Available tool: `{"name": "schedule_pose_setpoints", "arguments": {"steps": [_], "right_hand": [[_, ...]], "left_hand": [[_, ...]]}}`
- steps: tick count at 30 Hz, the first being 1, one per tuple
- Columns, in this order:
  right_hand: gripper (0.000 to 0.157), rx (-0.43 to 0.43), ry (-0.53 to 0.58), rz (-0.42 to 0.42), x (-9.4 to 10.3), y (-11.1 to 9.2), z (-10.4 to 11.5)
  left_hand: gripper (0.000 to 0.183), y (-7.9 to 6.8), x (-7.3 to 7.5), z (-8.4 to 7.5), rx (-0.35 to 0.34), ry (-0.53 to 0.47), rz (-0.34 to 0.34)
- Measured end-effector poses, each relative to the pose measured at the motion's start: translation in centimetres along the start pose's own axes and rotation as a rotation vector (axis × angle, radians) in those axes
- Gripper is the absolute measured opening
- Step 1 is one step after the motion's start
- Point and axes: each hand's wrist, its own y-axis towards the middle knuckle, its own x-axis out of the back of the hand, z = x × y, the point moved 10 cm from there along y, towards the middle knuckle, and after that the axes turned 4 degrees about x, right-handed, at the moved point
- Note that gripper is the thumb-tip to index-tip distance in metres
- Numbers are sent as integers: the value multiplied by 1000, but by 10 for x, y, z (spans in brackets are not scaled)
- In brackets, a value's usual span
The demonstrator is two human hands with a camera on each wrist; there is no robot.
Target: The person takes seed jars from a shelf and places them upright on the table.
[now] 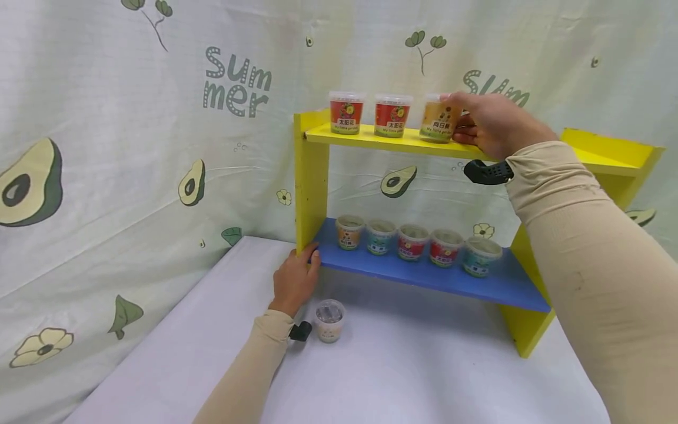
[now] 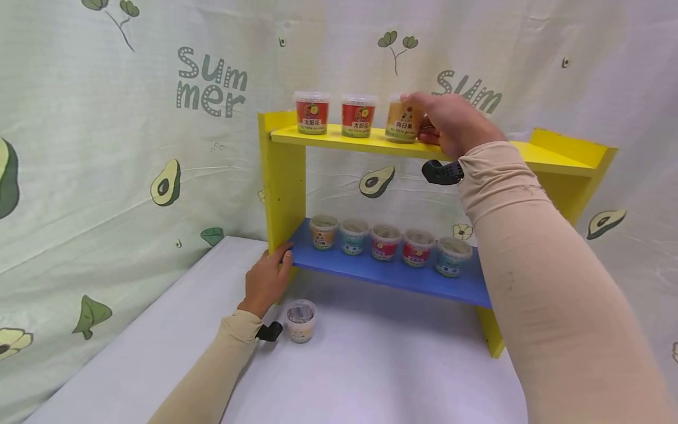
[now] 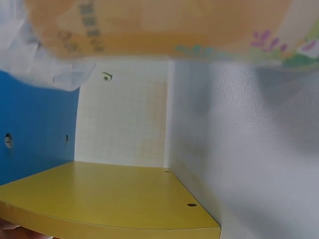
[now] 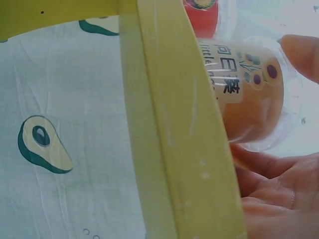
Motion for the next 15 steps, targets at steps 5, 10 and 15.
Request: {"name": "schedule_pose_setpoints", "arguments": {"steps": [5, 10, 15], "right_hand": [[72, 27, 9, -33, 1, 1, 1], [72, 74, -8, -38, 2, -2, 3], [72, 136, -19, -47, 3, -5, 5]], "left_hand": [[44, -1, 0, 1, -7, -6, -9], [43, -1, 1, 1, -12, -9, -16], [43, 0, 1, 0, -17, -10, -17]]}}
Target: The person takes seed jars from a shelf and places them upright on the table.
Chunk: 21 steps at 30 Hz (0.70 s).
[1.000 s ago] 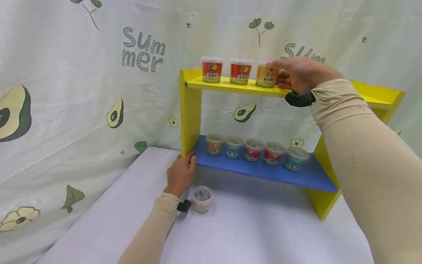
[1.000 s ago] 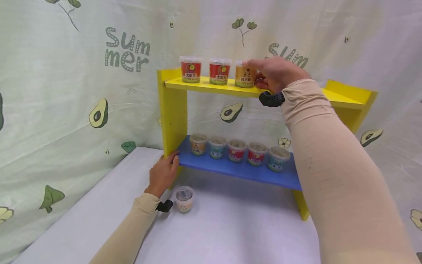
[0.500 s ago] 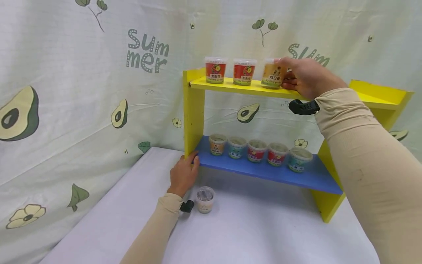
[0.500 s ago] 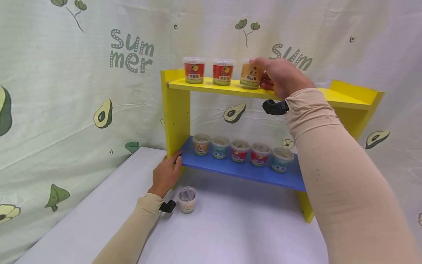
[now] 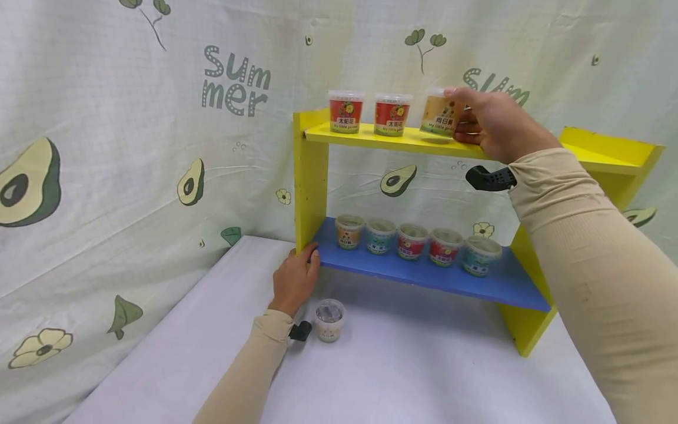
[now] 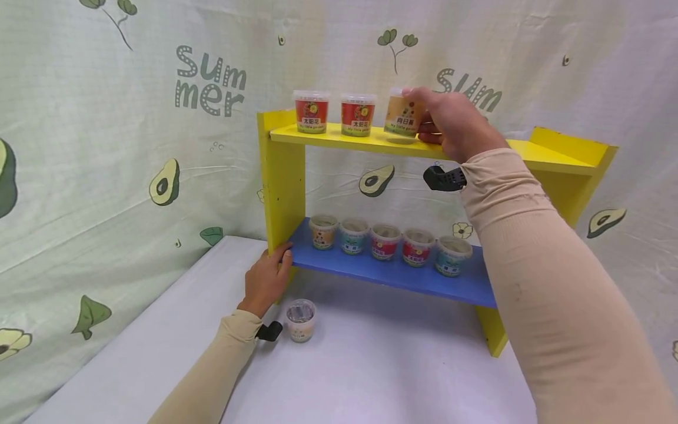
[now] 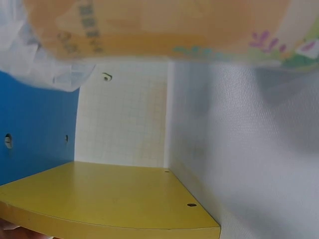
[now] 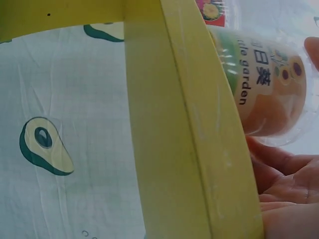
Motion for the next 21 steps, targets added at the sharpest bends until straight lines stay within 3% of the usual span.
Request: {"name": "schedule_pose_setpoints", "arguments": {"steps": [7, 21], "right_hand": [[58, 114, -31, 2, -1, -6, 7], [61, 252, -183, 105, -16, -19, 15]], "left_hand": [[43, 1, -2, 0, -2, -1, 1], [45, 0, -3, 1, 0, 6, -5]]}}
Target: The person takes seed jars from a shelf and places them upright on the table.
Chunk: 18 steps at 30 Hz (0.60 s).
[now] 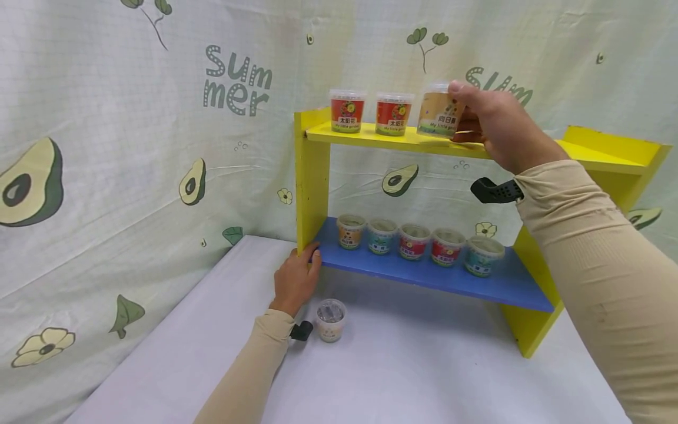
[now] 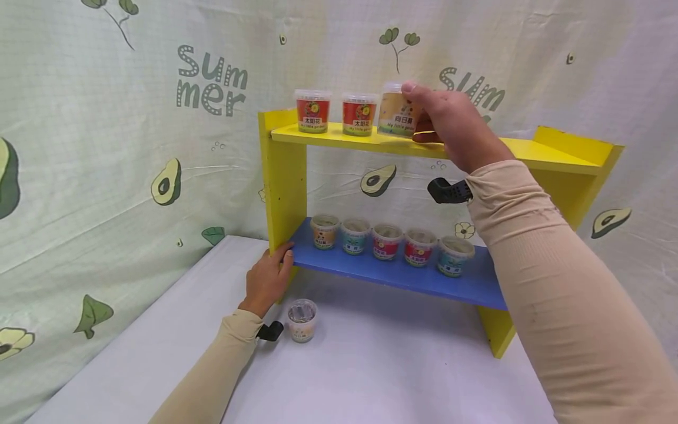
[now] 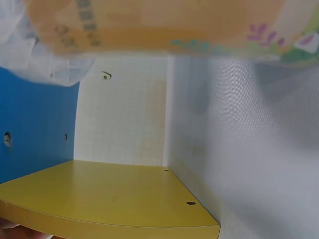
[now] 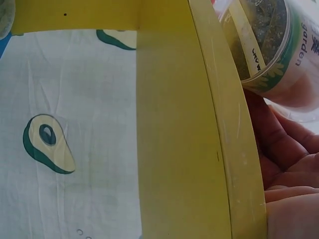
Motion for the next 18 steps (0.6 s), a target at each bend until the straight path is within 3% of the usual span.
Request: {"name": "schedule_pose_setpoints", "arguments": {"steps": [9, 18], "right_hand": [[60, 45, -53, 18, -4, -6, 4], [58, 91, 17, 39, -7, -14, 13]], "left_hand": [[45, 2, 1, 0, -3, 13, 7], [43, 0, 2, -1, -5, -1, 11]]}}
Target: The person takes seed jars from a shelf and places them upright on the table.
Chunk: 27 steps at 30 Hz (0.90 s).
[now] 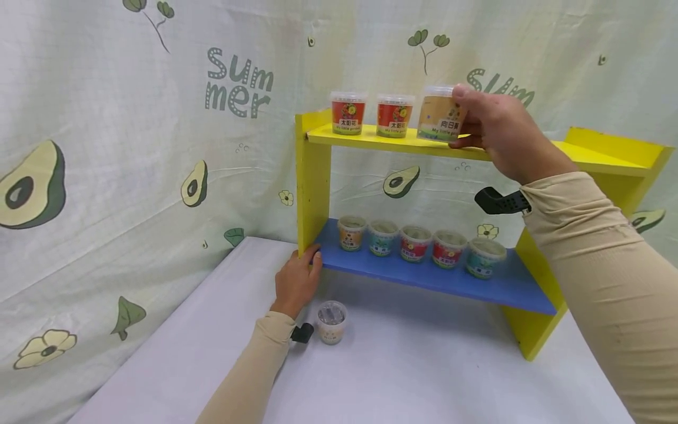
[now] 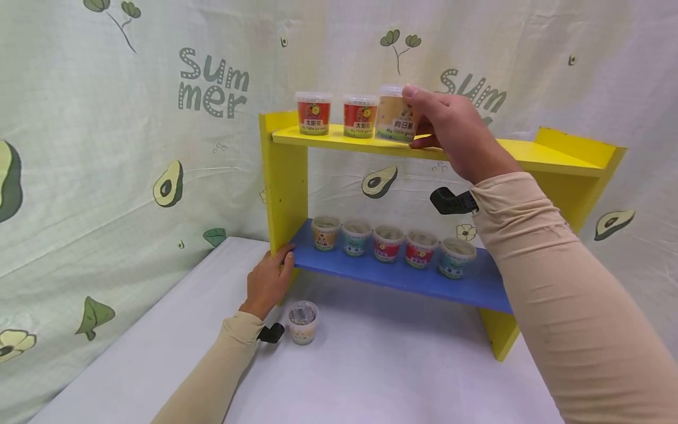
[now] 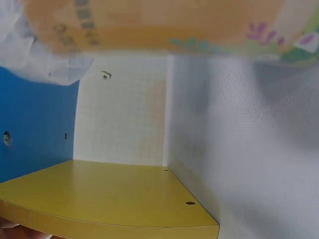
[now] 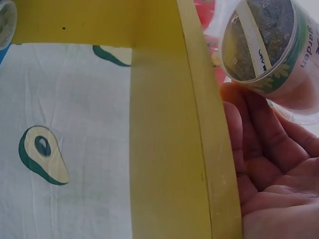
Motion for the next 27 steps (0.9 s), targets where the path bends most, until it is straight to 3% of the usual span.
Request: {"name": "schedule_pose_setpoints", "arguments": {"steps": [7, 14, 27], "right_hand": [[55, 34, 227, 22, -4, -7, 12], [49, 63, 338, 53, -6, -17, 18], [40, 87, 346, 142, -23, -38, 4]], "left_hand": [[44, 0, 2, -2, -10, -7, -16], [44, 1, -2, 1, -7, 1, -4], [44, 1, -1, 0, -15, 4, -11]]}}
